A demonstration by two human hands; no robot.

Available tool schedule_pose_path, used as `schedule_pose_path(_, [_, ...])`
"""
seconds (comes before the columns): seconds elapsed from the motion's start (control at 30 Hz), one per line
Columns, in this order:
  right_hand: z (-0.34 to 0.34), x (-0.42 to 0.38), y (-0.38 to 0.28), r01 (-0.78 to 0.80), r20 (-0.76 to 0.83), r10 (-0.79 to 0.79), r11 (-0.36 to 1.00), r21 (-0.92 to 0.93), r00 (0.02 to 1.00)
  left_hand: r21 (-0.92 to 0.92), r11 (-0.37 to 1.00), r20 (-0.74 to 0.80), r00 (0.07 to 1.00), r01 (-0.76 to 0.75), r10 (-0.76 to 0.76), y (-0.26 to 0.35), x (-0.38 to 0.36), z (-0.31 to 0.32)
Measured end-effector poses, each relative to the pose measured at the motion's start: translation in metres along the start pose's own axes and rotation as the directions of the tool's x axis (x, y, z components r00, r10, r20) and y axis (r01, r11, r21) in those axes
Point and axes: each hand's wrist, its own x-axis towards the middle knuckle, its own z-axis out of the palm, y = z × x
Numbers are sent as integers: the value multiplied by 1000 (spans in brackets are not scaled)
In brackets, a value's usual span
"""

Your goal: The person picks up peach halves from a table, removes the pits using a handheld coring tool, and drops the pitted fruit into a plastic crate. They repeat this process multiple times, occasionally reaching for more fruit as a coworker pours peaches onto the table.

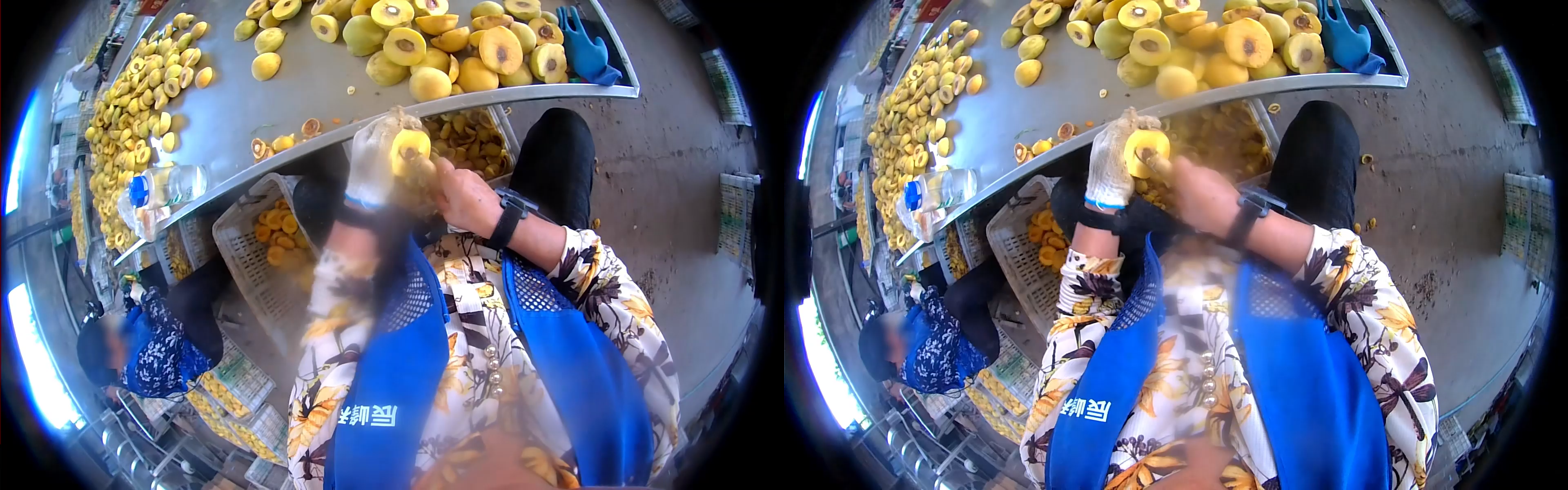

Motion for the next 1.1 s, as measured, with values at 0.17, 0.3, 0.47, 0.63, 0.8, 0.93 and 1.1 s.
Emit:
schedule_pose_path(0.17, [-14, 12, -6, -61, 149, 55, 997, 40, 987, -99, 894, 152, 895, 437, -420, 13, 17, -20])
schedule_pose_path(0.3, [21, 30, 14, 326, 97, -328, 945, 29, 940, 35, 994, -125, 987, 102, -97, 5, 2, -13])
schedule_pose_path(0.47, [20, 23, -8, -203, 141, 146, 685, 699, 979, 16, 996, -318, 944, -91, 91, -11, -1, 17])
schedule_pose_path(0.63, [-5, 10, -19, -317, 193, 261, 615, 722, 946, -517, 844, -48, 980, 143, -196, 2, 21, 32])
schedule_pose_path(0.8, [3, 7, -8, -371, 215, 313, 625, 687, 925, -636, 667, 160, 912, 388, -377, 19, 23, 52])
schedule_pose_path(0.93, [19, 17, 12, -320, 206, 272, 495, 808, 940, -587, 729, 128, 930, 351, -344, 18, 22, 56])
schedule_pose_path(1.1, [-25, -16, -11, -411, 396, 108, 276, 869, 912, -425, 897, 12, 991, 125, -133, 24, 15, 62])
